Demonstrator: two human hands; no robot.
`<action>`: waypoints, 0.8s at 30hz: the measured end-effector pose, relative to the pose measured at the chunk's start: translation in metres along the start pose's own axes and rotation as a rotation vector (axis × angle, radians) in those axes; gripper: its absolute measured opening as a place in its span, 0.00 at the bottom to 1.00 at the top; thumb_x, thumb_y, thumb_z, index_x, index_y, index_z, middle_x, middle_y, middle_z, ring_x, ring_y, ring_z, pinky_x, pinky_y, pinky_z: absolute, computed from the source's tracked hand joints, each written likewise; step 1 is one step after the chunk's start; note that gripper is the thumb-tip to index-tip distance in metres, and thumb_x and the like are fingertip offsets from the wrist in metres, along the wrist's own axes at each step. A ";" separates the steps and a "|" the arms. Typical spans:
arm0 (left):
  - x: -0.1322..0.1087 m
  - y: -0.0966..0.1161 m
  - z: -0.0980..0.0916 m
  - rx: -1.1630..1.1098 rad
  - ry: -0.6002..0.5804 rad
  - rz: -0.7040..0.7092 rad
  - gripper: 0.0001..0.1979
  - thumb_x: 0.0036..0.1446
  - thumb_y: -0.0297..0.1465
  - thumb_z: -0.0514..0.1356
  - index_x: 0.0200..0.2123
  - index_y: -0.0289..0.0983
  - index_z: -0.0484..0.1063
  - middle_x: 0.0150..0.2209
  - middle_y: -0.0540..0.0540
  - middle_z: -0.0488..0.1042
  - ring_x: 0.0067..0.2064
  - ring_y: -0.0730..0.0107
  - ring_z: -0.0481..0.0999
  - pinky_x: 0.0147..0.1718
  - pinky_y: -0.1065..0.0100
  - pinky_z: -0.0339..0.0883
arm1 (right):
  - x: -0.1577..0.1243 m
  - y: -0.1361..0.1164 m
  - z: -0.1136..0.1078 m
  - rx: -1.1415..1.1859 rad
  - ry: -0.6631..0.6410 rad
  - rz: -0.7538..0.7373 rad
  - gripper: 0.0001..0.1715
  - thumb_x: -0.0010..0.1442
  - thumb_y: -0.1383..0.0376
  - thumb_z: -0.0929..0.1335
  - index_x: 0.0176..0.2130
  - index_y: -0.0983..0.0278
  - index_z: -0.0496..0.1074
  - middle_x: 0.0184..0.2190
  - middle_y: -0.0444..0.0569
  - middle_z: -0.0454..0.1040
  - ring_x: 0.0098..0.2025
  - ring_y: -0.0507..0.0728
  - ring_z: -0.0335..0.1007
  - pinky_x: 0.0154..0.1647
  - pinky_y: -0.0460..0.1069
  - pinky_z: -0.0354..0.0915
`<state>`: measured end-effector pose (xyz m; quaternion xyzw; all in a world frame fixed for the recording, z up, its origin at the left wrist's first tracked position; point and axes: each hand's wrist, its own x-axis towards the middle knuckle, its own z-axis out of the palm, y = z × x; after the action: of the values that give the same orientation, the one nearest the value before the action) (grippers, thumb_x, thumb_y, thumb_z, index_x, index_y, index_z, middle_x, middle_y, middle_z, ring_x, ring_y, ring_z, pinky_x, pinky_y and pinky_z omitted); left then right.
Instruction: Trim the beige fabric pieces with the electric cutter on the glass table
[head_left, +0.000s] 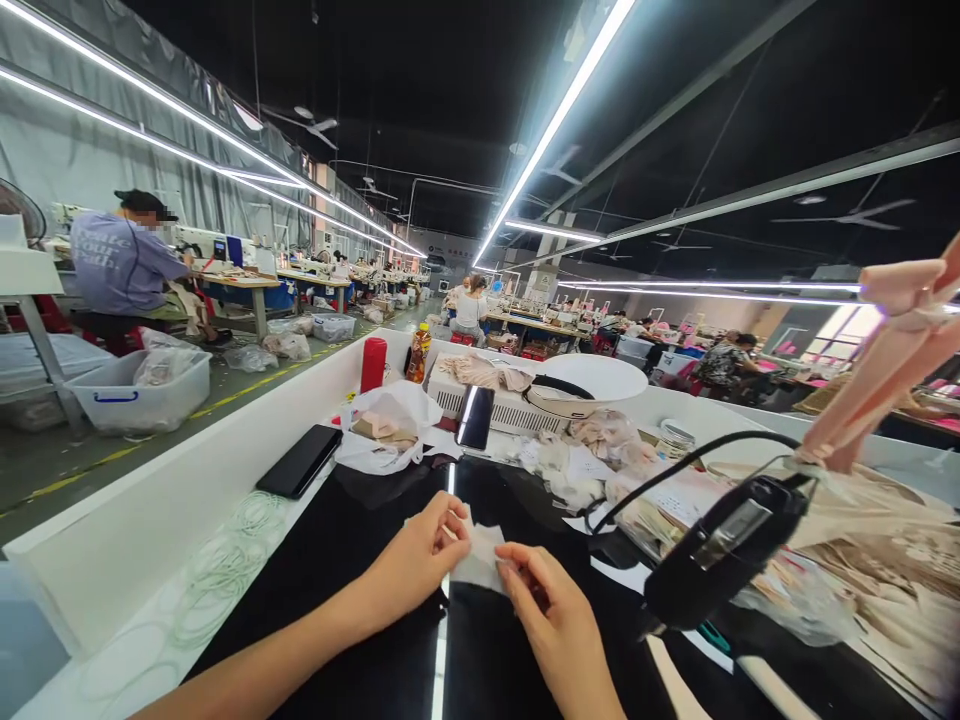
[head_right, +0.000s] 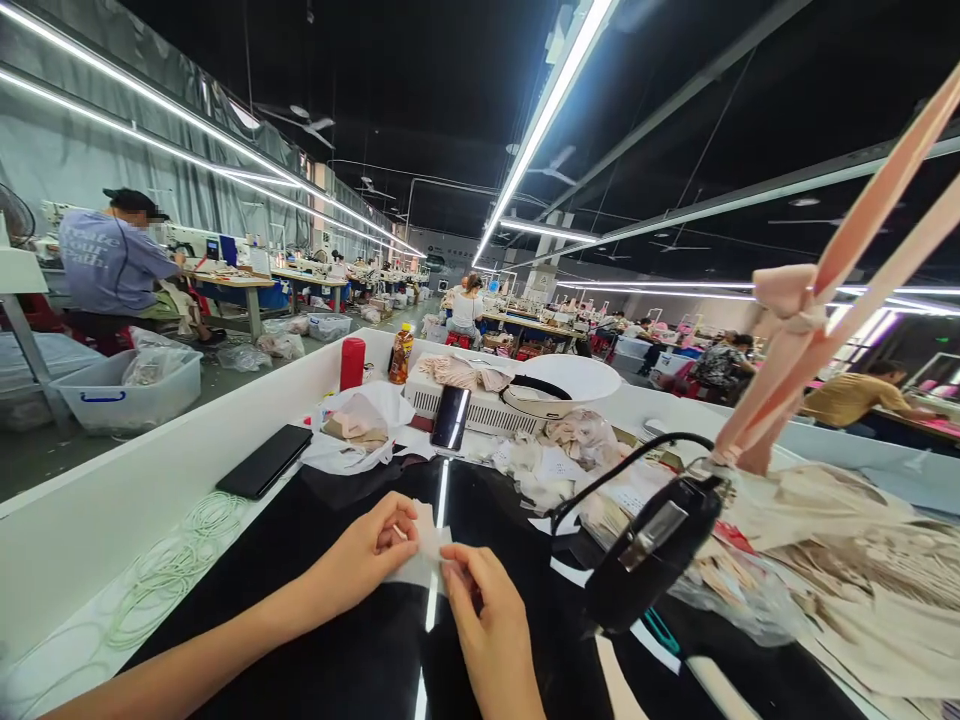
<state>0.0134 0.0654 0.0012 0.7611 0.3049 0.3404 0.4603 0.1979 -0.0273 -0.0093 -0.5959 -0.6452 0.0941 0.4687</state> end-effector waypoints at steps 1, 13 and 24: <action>0.003 -0.002 -0.004 0.027 0.027 0.013 0.07 0.61 0.29 0.57 0.43 0.40 0.65 0.38 0.52 0.72 0.32 0.73 0.70 0.31 0.71 0.63 | 0.006 -0.001 0.004 -0.010 0.001 -0.014 0.19 0.71 0.52 0.64 0.42 0.59 0.79 0.35 0.48 0.79 0.32 0.56 0.76 0.33 0.48 0.71; 0.022 -0.030 -0.027 0.417 0.071 0.189 0.09 0.66 0.24 0.54 0.42 0.39 0.73 0.44 0.46 0.76 0.47 0.63 0.76 0.52 0.62 0.68 | 0.049 0.018 0.049 -0.317 0.024 -0.082 0.19 0.73 0.62 0.61 0.42 0.59 0.81 0.36 0.50 0.80 0.39 0.61 0.78 0.40 0.52 0.69; 0.023 -0.048 -0.024 0.655 0.027 0.254 0.12 0.70 0.24 0.53 0.42 0.36 0.77 0.45 0.44 0.77 0.47 0.63 0.77 0.51 0.63 0.71 | 0.044 0.024 0.059 -0.538 -0.012 -0.133 0.14 0.71 0.69 0.65 0.39 0.59 0.81 0.33 0.48 0.79 0.37 0.60 0.74 0.38 0.52 0.59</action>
<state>0.0002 0.1138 -0.0291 0.8957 0.3069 0.2891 0.1415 0.1786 0.0427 -0.0361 -0.6549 -0.6873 -0.1081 0.2950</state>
